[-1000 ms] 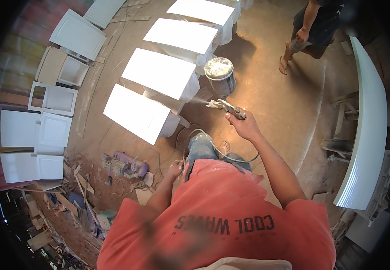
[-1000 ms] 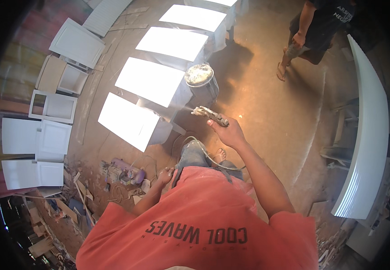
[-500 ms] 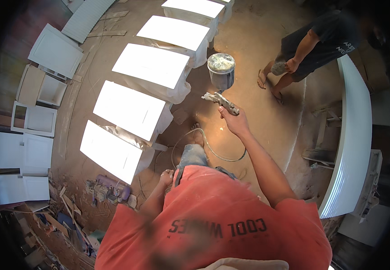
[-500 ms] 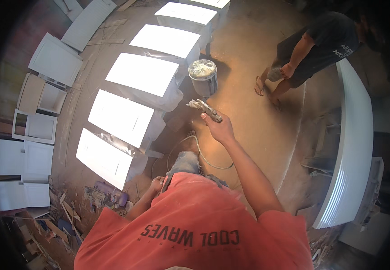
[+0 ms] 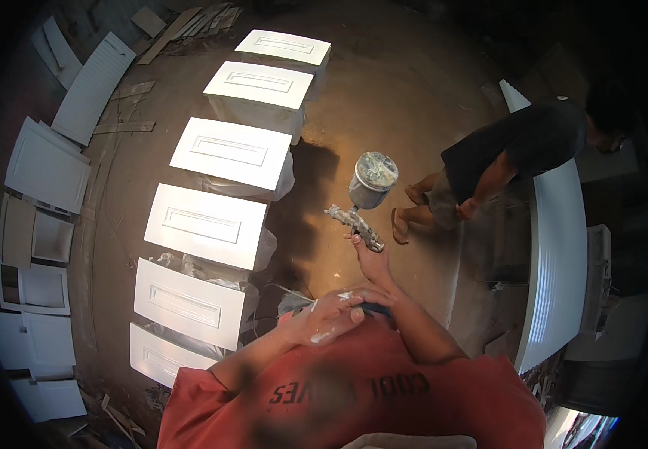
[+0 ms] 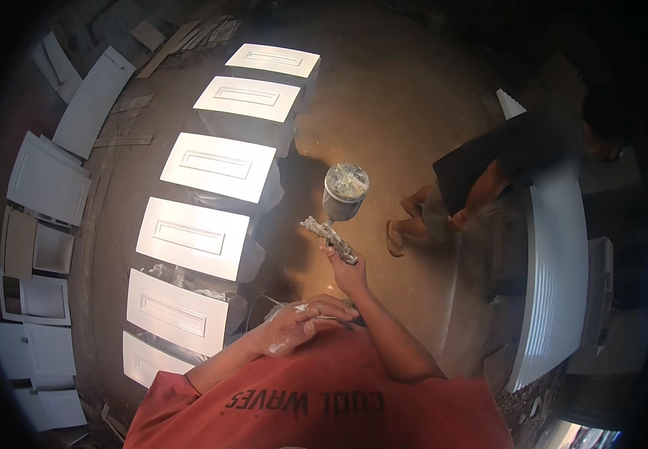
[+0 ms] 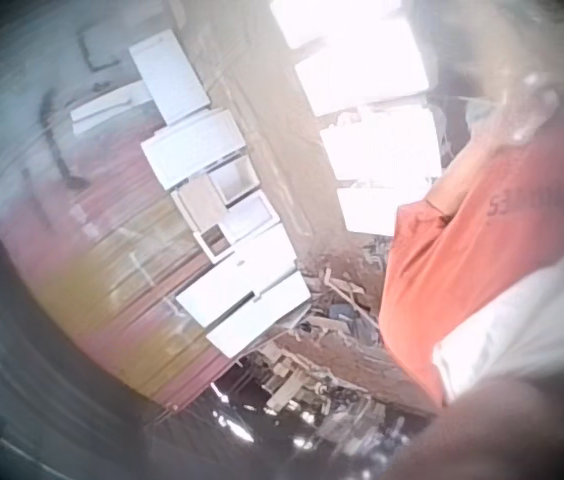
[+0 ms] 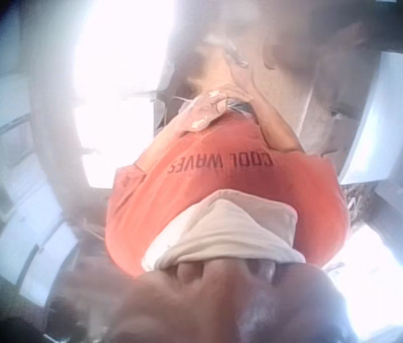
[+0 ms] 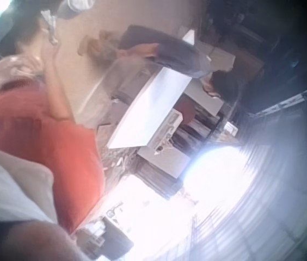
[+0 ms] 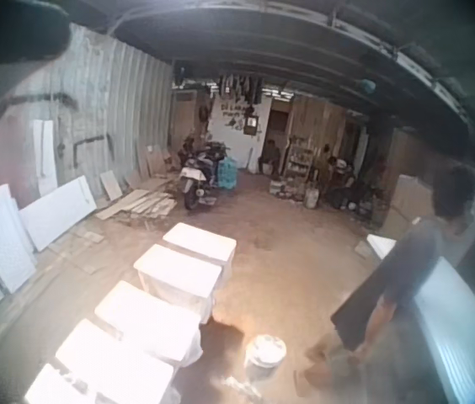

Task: The person uses a spray gun to apply white paint to several furniture panels and a large slatted piece. The person then pauses to clean the nozzle with a cloth.

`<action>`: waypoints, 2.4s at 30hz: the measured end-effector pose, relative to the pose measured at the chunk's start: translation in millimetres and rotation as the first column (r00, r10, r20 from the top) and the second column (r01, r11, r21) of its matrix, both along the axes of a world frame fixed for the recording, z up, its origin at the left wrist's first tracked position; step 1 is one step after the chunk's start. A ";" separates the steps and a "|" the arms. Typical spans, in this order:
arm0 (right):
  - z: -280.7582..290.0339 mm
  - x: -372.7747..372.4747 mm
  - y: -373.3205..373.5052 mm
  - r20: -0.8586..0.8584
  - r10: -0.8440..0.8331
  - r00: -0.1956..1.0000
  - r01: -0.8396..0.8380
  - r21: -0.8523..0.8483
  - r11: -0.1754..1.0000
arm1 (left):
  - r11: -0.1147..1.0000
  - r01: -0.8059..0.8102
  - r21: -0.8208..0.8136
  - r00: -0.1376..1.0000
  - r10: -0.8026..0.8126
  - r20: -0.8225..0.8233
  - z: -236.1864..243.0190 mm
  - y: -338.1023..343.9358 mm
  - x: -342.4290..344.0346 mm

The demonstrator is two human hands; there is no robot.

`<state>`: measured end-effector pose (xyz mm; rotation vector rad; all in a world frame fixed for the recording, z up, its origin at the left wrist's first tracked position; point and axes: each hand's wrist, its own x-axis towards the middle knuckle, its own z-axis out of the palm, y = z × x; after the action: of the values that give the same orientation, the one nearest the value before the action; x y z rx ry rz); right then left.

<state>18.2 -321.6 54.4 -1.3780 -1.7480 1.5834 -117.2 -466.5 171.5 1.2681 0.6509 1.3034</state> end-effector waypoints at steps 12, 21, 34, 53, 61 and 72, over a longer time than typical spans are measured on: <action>-40.8 58.0 120.5 -0.058 -0.189 0.980 0.184 -0.081 0.980 | 0.539 0.405 0.738 0.532 -0.796 0.289 141.3 204.1 62.7; -27.1 74.5 281.5 -0.252 -0.146 0.956 0.189 0.156 0.969 | 0.432 0.691 0.579 0.524 -0.852 0.011 140.7 361.9 92.6; -53.6 116.9 404.1 -0.206 -0.296 0.933 0.291 -0.056 0.955 | 0.802 -0.110 -0.587 0.973 -0.035 -0.230 -101.4 508.3 51.9; -41.8 0.5 725.5 -0.239 -0.287 0.928 0.280 -0.064 0.958 | 0.838 0.079 -0.540 0.825 -0.359 -0.437 -205.1 813.1 -87.8; -50.4 -4.3 825.9 -0.226 -0.026 0.974 0.000 -0.117 0.993 | 0.773 -0.226 -0.593 0.870 -0.113 -0.480 -193.2 873.1 -63.7; -64.0 26.2 967.1 -0.384 0.811 0.443 -0.892 -0.093 0.443 | 0.164 -0.875 -0.455 0.469 0.515 -0.717 -220.6 895.1 144.6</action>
<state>44.5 645.5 -9.6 -0.1446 -2.2346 2.4774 27.4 428.7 -49.2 0.3342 2.1372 1.1587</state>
